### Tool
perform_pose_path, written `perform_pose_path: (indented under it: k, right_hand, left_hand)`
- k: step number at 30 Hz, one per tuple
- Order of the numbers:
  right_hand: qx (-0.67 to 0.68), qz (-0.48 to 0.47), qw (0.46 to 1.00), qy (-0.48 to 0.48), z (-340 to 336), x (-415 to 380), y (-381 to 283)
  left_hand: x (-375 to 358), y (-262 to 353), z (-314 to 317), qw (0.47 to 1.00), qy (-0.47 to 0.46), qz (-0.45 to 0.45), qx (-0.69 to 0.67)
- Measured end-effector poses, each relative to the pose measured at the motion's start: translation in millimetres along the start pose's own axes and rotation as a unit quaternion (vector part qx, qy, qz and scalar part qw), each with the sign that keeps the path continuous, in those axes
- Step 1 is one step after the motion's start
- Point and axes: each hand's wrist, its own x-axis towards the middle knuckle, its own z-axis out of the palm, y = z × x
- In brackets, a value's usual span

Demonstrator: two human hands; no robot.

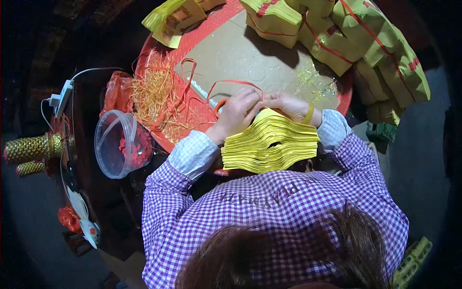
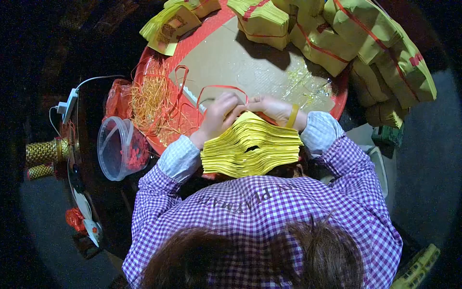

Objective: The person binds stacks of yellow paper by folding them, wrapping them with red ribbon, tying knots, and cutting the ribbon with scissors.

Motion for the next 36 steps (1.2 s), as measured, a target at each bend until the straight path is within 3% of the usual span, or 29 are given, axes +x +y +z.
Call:
perform_pose_path:
  k: [2, 3, 4, 7, 13, 17, 20, 22, 28, 30, 32, 33, 36]
  right_hand:
    - [-0.112, -0.035, 0.993, 0.032, 1.4, -0.8, -3.9]
    - [-0.111, -0.036, 0.993, 0.033, 1.3, -0.3, -4.2]
    - [-0.201, -0.123, 0.970, 0.062, 1.3, 0.1, -4.0]
    - [-0.449, -0.365, 0.804, 0.136, 0.6, 1.9, -3.9]
    - [-0.418, -0.383, 0.807, 0.164, 2.4, 3.1, 2.5]
    - [-0.288, -0.369, 0.870, 0.155, -3.1, -3.7, 7.4]
    - [-0.287, -0.320, 0.891, 0.148, -11.2, -21.7, 14.8]
    - [-0.141, -0.123, 0.975, 0.120, -7.8, -37.4, 13.1]
    - [-0.202, -0.154, 0.965, 0.067, -17.5, -23.6, 30.9]
    - [-0.201, -0.185, 0.960, 0.064, -16.2, -24.8, 32.7]
    - [-0.198, -0.217, 0.953, 0.066, -17.1, -26.1, 33.8]
    - [-0.197, -0.217, 0.954, 0.069, -16.0, -25.6, 32.5]
    - [0.115, -0.137, 0.984, 0.017, -3.1, -20.6, 20.7]
  left_hand:
    - [-1.6, -1.7, 3.2, 0.977, -0.002, -0.119, -0.179]
    - [-2.1, -0.9, 2.8, 0.977, -0.003, -0.119, -0.179]
    - [-3.3, 0.3, 1.2, 0.940, -0.009, -0.210, -0.268]
    - [-5.4, 3.5, -3.2, 0.736, -0.021, -0.455, -0.501]
    - [0.7, 4.2, -1.1, 0.759, -0.038, -0.481, -0.438]
    - [-12.7, -11.5, 8.0, 0.898, -0.100, -0.370, -0.216]
    - [-27.8, -3.5, 0.4, 0.913, -0.096, -0.340, -0.206]
    - [-34.4, 1.7, -2.8, 0.926, -0.093, -0.307, -0.199]
    - [6.3, 14.2, -11.8, 0.861, -0.168, -0.395, -0.274]
    - [3.8, 4.8, -3.2, 0.745, -0.147, -0.441, -0.478]
    - [3.1, -4.6, 6.0, 0.585, -0.123, -0.463, -0.654]
    - [2.2, -6.8, 8.5, 0.584, -0.125, -0.465, -0.654]
    - [-5.2, -9.1, 10.1, 0.530, -0.112, -0.454, -0.707]
